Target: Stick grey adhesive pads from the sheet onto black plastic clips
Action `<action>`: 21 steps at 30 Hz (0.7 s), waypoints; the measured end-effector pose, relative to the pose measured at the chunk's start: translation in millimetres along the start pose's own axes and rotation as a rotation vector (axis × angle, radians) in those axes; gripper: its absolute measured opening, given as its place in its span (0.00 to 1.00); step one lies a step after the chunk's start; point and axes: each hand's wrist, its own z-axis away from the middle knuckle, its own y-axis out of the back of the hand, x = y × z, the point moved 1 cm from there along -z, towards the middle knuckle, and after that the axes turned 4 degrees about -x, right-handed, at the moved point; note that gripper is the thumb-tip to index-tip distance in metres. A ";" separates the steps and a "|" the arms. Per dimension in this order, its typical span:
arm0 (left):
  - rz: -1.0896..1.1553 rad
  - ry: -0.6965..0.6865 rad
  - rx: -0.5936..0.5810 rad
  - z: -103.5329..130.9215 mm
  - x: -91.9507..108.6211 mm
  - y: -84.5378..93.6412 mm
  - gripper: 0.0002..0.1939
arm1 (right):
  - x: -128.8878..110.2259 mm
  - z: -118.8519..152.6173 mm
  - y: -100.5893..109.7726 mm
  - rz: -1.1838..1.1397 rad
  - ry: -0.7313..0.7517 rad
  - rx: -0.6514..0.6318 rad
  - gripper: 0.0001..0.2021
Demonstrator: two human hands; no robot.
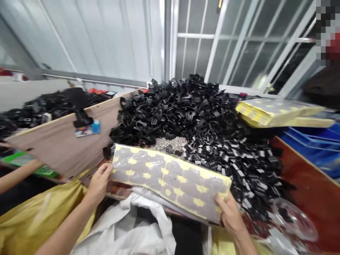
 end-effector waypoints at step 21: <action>0.111 0.098 -0.228 -35.4 19.3 -10.4 0.25 | 6.3 4.3 30.6 0.076 -0.142 0.005 0.36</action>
